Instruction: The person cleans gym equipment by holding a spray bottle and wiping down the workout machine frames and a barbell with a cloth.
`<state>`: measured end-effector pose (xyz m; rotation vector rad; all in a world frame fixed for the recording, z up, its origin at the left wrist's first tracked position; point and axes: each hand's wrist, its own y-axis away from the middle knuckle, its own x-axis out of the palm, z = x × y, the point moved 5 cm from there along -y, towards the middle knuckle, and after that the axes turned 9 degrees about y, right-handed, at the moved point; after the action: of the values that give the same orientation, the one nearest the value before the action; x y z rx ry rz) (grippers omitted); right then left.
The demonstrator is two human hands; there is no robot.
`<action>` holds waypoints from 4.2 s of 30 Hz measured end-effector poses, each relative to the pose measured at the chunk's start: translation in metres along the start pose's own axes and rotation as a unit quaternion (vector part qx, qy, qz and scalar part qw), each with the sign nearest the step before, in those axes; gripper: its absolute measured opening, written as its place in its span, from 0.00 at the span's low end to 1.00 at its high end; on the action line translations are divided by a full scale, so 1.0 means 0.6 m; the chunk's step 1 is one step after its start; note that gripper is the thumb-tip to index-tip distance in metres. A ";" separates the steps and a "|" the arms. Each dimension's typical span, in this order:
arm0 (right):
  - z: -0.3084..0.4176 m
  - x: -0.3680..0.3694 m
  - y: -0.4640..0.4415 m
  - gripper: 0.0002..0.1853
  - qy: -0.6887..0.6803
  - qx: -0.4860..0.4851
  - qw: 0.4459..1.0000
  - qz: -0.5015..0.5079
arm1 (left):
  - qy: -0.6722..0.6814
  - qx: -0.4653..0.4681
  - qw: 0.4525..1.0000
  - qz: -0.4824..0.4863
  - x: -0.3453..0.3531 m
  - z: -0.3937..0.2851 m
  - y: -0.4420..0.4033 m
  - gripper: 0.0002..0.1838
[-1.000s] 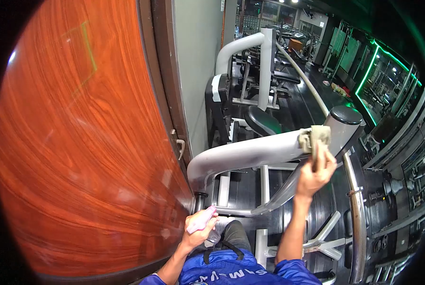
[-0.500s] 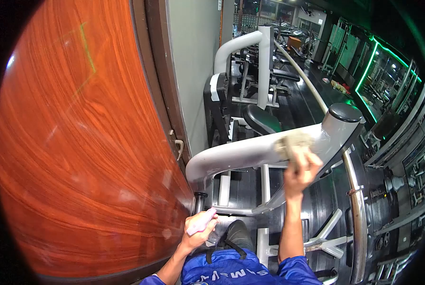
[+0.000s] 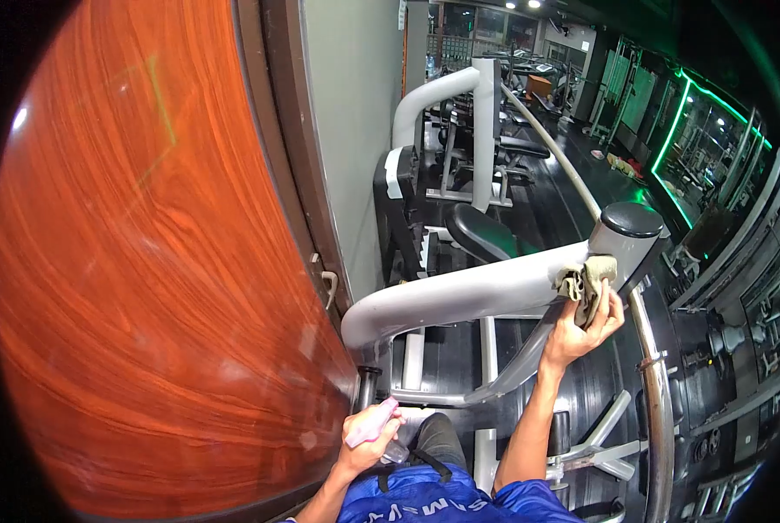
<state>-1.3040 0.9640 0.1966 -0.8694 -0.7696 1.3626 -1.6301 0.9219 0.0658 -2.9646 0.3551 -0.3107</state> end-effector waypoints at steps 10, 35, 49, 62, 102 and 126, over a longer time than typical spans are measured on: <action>0.043 0.001 0.092 0.28 -0.059 -0.054 0.988 0.130 | -0.016 0.058 0.996 0.064 0.060 -0.036 -0.047 0.08; 0.154 0.017 -0.254 0.17 0.118 -0.319 0.907 0.250 | 0.010 0.098 0.976 0.194 0.193 -0.034 -0.113 0.08; 0.193 0.065 -0.086 0.12 0.086 -0.349 0.860 0.363 | 0.066 0.062 0.996 -0.018 0.076 -0.031 -0.108 0.09; 0.277 0.090 0.222 0.21 -0.186 -0.399 0.818 0.370 | 0.104 0.103 0.965 -0.218 0.008 -0.013 -0.044 0.07; 0.269 0.151 0.697 0.10 -0.063 -0.572 0.558 0.598 | -0.011 0.108 0.972 -0.207 -0.074 -0.028 0.011 0.06; -0.195 -0.167 0.213 0.22 -0.438 0.654 0.576 0.222 | -0.066 0.231 0.956 0.165 0.263 -0.104 -0.144 0.09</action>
<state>-1.2715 0.8562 0.0312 0.9832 0.0136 2.2654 -1.4748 0.9592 0.1696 -2.4012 0.6497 -0.1297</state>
